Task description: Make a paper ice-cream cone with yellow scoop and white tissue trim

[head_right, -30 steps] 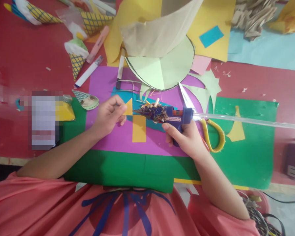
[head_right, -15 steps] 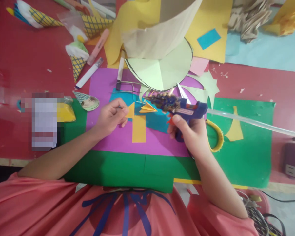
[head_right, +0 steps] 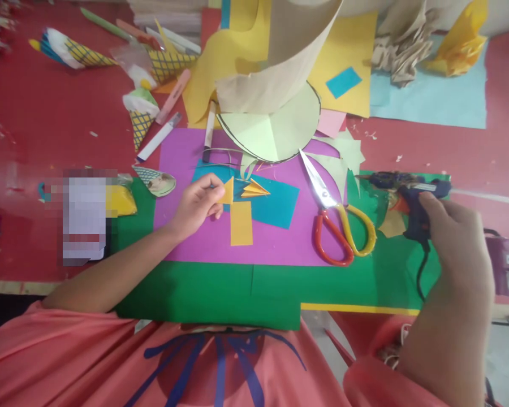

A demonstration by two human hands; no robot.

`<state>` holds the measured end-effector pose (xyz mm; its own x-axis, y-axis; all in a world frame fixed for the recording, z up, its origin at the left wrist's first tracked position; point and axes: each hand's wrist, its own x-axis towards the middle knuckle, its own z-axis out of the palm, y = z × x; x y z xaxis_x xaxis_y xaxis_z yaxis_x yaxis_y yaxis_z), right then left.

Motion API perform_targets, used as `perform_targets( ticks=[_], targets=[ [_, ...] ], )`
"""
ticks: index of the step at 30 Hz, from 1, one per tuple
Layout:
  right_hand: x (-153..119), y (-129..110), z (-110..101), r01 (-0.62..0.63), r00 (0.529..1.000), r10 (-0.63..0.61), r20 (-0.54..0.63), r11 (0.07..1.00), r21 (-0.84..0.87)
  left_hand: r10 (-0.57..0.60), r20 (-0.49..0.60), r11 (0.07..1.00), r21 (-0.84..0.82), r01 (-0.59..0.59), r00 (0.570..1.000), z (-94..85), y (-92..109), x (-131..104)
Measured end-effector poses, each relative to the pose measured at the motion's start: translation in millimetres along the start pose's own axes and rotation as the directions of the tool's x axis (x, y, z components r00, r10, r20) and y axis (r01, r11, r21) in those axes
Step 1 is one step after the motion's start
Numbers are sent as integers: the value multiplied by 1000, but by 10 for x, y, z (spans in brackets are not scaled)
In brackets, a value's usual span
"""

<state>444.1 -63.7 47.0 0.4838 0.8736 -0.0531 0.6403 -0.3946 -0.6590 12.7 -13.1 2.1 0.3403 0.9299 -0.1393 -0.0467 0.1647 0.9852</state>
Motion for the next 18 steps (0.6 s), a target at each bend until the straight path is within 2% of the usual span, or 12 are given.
perform_targets(
  ticks=[2, 3, 5, 6, 7, 8, 9, 11, 13, 15, 18],
  targets=[
    [-29, -73, -18, 96, 992, -116, -55, 954, -284, 1, -7, 1000, -3, -1, 1000, 3, 1, -1],
    [-70, -163, 12, 99, 973, -168, -156, 923, -373, 2, -10, 1000, -9, -2, 1000, 6, 3, 0],
    [-199, -419, 168, 154, 952, -238, -191, 916, -371, 3, -9, 1000, -24, -4, 1000, 11, 10, 5],
    [-280, -568, 292, 212, 948, -277, -159, 918, -335, 6, -13, 1000, -27, -7, 1000, 12, 14, 7],
    [-365, -721, 441, 321, 943, -333, 1, 907, -272, 13, -19, 1000, -22, -14, 1000, 12, 17, 9],
    [-448, -869, 606, 436, 899, -415, 141, 878, -199, 29, -32, 1000, -3, -29, 999, 10, 18, 8],
    [-521, -1004, 778, 533, 834, -495, 244, 836, -128, 54, -46, 998, 36, -52, 997, 6, 18, 6],
    [-624, -1219, 1101, 680, 692, -616, 375, 732, -53, 121, -61, 979, 171, -109, 991, -6, 13, -4],
    [-653, -1352, 1349, 756, 605, -645, 467, 650, -82, 178, -30, 930, 330, -159, 983, -19, -1, -16],
    [-625, -1415, 1502, 767, 595, -627, 502, 629, -123, 197, 23, 877, 444, -186, 980, -25, -20, -22],
    [-554, -1426, 1601, 771, 592, -633, 499, 624, -124, 191, 87, 833, 513, -209, 978, -22, -45, -12]
  ],
)
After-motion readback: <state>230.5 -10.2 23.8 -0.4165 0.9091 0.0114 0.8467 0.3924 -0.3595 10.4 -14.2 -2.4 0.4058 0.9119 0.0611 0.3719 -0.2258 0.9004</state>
